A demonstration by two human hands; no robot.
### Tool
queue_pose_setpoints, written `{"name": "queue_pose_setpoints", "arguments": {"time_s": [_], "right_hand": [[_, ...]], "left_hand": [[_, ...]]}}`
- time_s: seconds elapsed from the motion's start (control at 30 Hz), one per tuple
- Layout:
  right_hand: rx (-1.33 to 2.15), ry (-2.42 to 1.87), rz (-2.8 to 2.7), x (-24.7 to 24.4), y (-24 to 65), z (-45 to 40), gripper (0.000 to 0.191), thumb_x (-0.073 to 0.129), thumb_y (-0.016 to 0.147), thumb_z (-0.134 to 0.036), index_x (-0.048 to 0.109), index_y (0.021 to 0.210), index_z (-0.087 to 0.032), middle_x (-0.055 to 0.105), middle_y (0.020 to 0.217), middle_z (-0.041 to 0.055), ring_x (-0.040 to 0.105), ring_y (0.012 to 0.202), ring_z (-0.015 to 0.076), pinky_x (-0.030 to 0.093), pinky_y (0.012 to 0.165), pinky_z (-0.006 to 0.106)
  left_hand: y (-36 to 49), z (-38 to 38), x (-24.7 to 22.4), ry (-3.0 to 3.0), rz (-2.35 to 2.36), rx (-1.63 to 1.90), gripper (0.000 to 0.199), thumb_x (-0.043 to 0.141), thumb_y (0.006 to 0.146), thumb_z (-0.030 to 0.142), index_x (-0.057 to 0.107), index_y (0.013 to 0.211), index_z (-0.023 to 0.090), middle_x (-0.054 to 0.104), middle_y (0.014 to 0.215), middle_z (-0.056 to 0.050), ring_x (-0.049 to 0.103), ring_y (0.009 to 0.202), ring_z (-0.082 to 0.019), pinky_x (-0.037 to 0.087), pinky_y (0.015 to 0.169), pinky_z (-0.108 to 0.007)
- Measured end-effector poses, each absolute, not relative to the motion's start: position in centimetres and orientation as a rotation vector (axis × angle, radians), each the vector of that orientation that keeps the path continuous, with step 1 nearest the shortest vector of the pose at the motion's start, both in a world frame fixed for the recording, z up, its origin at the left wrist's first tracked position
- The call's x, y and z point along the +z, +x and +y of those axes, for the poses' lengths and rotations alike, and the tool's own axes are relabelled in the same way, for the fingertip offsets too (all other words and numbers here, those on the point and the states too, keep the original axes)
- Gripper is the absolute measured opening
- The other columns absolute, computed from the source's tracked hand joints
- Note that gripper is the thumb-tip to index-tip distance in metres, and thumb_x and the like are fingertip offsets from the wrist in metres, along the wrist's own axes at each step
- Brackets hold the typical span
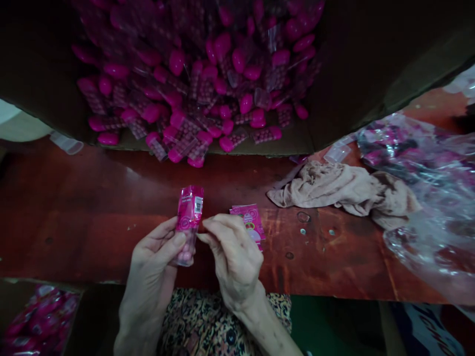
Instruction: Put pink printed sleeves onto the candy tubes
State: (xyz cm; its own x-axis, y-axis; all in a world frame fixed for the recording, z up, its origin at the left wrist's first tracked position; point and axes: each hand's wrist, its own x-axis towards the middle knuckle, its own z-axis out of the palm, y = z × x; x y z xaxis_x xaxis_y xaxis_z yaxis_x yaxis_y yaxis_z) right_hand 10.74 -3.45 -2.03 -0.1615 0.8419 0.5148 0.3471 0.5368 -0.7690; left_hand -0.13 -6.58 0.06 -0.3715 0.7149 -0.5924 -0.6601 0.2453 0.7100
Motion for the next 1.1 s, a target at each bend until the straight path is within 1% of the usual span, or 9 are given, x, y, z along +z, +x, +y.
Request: {"name": "queue_pose_setpoints", "arguments": {"time_s": [0.13,0.3,0.47,0.57,0.67,0.73,0.8,0.93,1.1], "right_hand": [[0.59,-0.93,-1.748,-1.8,11.2,-2.8,0.03,0.059,0.077,0.004,0.065,0.096,-0.019,0.065,0.085,0.0036,0.064,0.076,0.0145,0.054,0.068,0.029],[0.496,-0.933,-1.842,-2.0,10.8,-2.6,0.021,0.051,0.082,0.001,0.059,0.087,-0.018,0.061,0.078,0.0036,0.06,0.075,0.0154,0.052,0.07,0.032],[0.545,-0.951,-1.774,-2.2,10.0,-2.5,0.019,0.045,0.083,-0.001,0.05,0.081,-0.019,0.053,0.072,0.0006,0.052,0.065,0.0129,0.047,0.058,0.026],[0.691,-0.985,-1.728,-2.2,9.9,-3.1,0.021,0.044,0.082,0.0,0.048,0.077,-0.02,0.05,0.07,-0.0016,0.049,0.061,0.0109,0.044,0.054,0.023],[0.834,-1.045,-1.636,-1.9,10.0,-3.9,0.019,0.045,0.084,-0.003,0.051,0.081,-0.02,0.052,0.072,-0.0014,0.051,0.066,0.0112,0.046,0.058,0.023],[0.84,-1.077,-1.589,-1.7,10.0,-4.2,0.013,0.051,0.085,-0.008,0.056,0.091,-0.019,0.056,0.08,0.0009,0.055,0.076,0.0134,0.049,0.065,0.025],[0.792,-1.093,-1.591,-1.5,9.9,-4.3,0.017,0.058,0.083,-0.01,0.059,0.097,-0.02,0.058,0.088,0.0023,0.057,0.082,0.0144,0.051,0.07,0.027],[0.703,-1.103,-1.58,-1.1,10.0,-4.1,0.019,0.063,0.08,-0.01,0.065,0.094,-0.023,0.063,0.087,0.0007,0.06,0.078,0.0138,0.053,0.068,0.027],[0.803,-1.06,-1.566,-0.4,10.7,-3.1,0.014,0.065,0.078,-0.008,0.065,0.08,-0.021,0.063,0.074,-0.0009,0.06,0.065,0.0134,0.051,0.06,0.027]], "left_hand": [[-0.1,-6.8,0.3,0.086,1.295,1.411,0.024,0.072,0.068,0.014,0.069,0.092,0.015,0.065,0.06,0.0,0.054,0.047,-0.006,0.046,0.045,-0.017],[-0.2,-6.9,0.7,0.048,1.27,1.368,0.026,0.074,0.063,0.011,0.069,0.088,0.014,0.064,0.057,0.001,0.055,0.047,-0.007,0.045,0.043,-0.015],[0.1,-6.8,0.6,0.02,1.209,1.365,0.022,0.072,0.066,0.012,0.067,0.087,0.013,0.066,0.061,0.0,0.052,0.044,-0.005,0.044,0.042,-0.015],[0.2,-6.7,0.4,0.039,1.222,1.422,0.02,0.07,0.069,0.012,0.066,0.088,0.015,0.066,0.062,0.001,0.053,0.044,-0.005,0.047,0.046,-0.017],[0.3,-6.5,0.3,0.074,1.222,1.488,0.021,0.07,0.069,0.011,0.066,0.088,0.016,0.067,0.063,0.001,0.057,0.048,-0.006,0.05,0.05,-0.017],[0.3,-6.5,0.4,0.087,1.206,1.512,0.021,0.071,0.068,0.011,0.066,0.088,0.016,0.069,0.068,0.0,0.06,0.054,-0.006,0.05,0.052,-0.016],[0.4,-6.5,0.5,0.097,1.177,1.508,0.021,0.071,0.068,0.011,0.066,0.088,0.016,0.069,0.071,0.0,0.059,0.055,-0.005,0.049,0.053,-0.014],[0.5,-6.8,0.7,0.14,1.112,1.49,0.019,0.068,0.072,0.014,0.065,0.09,0.015,0.067,0.072,0.0,0.055,0.05,-0.002,0.047,0.051,-0.012],[0.5,-7.1,0.9,0.184,1.096,1.425,0.018,0.066,0.073,0.014,0.063,0.091,0.015,0.066,0.07,-0.001,0.058,0.054,-0.007,0.05,0.052,-0.018]]}}
